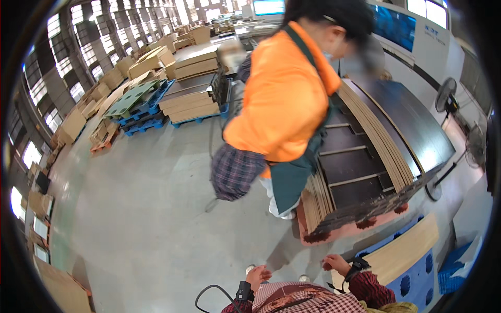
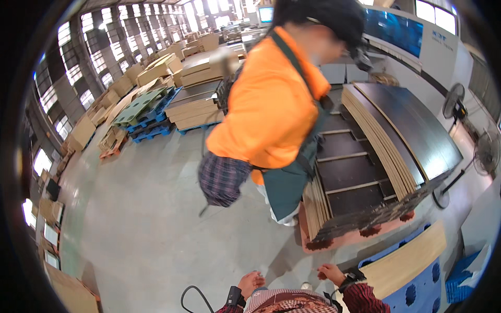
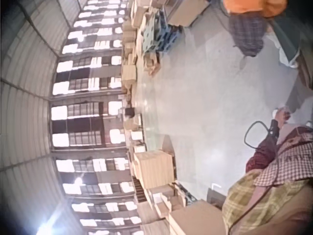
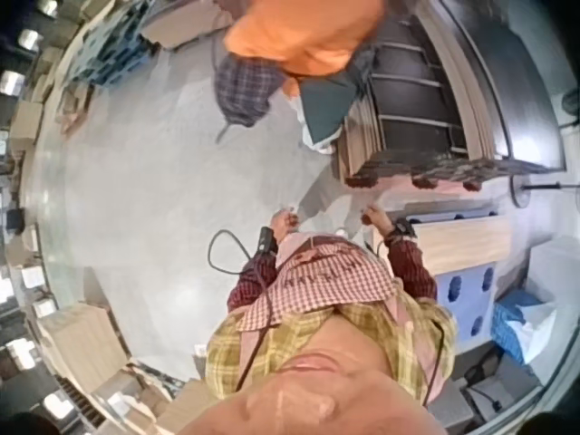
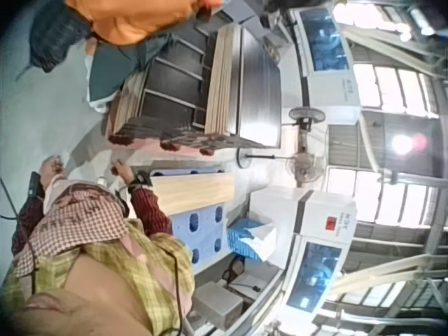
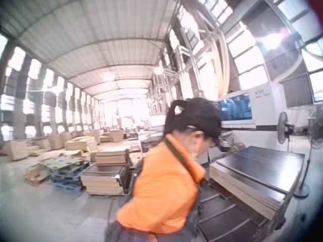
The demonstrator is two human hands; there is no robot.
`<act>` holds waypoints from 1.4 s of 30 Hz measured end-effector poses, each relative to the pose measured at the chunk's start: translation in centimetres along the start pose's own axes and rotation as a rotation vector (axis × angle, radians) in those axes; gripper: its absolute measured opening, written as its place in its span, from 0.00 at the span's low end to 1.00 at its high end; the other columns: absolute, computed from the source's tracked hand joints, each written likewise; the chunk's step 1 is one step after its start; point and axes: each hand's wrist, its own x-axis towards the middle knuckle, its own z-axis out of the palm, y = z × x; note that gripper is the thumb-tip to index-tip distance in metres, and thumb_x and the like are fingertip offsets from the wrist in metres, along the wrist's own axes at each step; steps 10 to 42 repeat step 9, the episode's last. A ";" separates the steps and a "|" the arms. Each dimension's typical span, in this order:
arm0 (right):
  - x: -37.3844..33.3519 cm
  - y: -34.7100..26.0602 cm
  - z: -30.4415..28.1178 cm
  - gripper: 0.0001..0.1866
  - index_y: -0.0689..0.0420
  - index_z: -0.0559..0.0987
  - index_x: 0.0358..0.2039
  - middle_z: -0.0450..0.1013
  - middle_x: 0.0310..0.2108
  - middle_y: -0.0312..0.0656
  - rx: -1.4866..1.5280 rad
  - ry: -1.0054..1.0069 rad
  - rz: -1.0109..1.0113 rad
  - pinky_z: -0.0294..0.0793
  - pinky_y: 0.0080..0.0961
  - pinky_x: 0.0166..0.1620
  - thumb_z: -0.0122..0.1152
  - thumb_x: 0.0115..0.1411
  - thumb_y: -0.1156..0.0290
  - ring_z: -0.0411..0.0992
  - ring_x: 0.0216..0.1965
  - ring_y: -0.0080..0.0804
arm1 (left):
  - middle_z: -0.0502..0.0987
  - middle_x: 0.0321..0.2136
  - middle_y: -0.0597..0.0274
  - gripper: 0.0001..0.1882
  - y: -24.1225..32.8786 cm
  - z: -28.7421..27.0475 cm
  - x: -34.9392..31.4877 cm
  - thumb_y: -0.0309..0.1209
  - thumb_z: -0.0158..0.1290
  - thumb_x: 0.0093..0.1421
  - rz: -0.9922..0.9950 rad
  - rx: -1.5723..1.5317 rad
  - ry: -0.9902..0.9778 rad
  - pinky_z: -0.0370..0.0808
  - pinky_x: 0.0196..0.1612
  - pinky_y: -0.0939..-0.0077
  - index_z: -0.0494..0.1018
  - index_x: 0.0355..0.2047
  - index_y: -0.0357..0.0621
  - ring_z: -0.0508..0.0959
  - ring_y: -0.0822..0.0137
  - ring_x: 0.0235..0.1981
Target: Feeding wooden boards into a woodworking machine, checking documentation, and moving boards to a pallet.
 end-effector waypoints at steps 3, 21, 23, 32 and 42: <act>-0.2 -0.7 2.0 0.14 0.64 0.75 0.36 0.74 0.25 0.43 -0.006 0.085 0.127 0.75 0.23 0.32 0.49 0.61 0.65 0.75 0.27 0.30 | 0.76 0.32 0.51 0.19 4.7 -4.1 0.9 0.37 0.46 0.62 0.027 -0.002 -0.125 0.75 0.35 0.72 0.65 0.47 0.36 0.78 0.61 0.31; 1.1 -4.5 7.5 0.17 0.64 0.74 0.40 0.75 0.29 0.44 -0.029 0.080 0.199 0.76 0.25 0.35 0.52 0.61 0.62 0.75 0.29 0.31 | 0.76 0.32 0.50 0.19 15.9 -12.8 2.1 0.38 0.47 0.61 0.144 0.016 -0.063 0.76 0.38 0.69 0.64 0.50 0.42 0.78 0.57 0.33; 1.1 -4.5 7.5 0.17 0.64 0.74 0.40 0.75 0.29 0.44 -0.029 0.080 0.199 0.76 0.25 0.35 0.52 0.61 0.62 0.75 0.29 0.31 | 0.76 0.32 0.50 0.19 15.9 -12.8 2.1 0.38 0.47 0.61 0.144 0.016 -0.063 0.76 0.38 0.69 0.64 0.50 0.42 0.78 0.57 0.33; 1.1 -4.5 7.5 0.17 0.64 0.74 0.40 0.75 0.29 0.44 -0.029 0.080 0.199 0.76 0.25 0.35 0.52 0.61 0.62 0.75 0.29 0.31 | 0.76 0.32 0.50 0.19 15.9 -12.8 2.1 0.38 0.47 0.61 0.144 0.016 -0.063 0.76 0.38 0.69 0.64 0.50 0.42 0.78 0.57 0.33; 1.1 -4.5 7.5 0.17 0.64 0.74 0.40 0.75 0.29 0.44 -0.029 0.080 0.199 0.76 0.25 0.35 0.52 0.61 0.62 0.75 0.29 0.31 | 0.76 0.32 0.50 0.19 15.9 -12.8 2.1 0.38 0.47 0.61 0.144 0.016 -0.063 0.76 0.38 0.69 0.64 0.50 0.42 0.78 0.57 0.33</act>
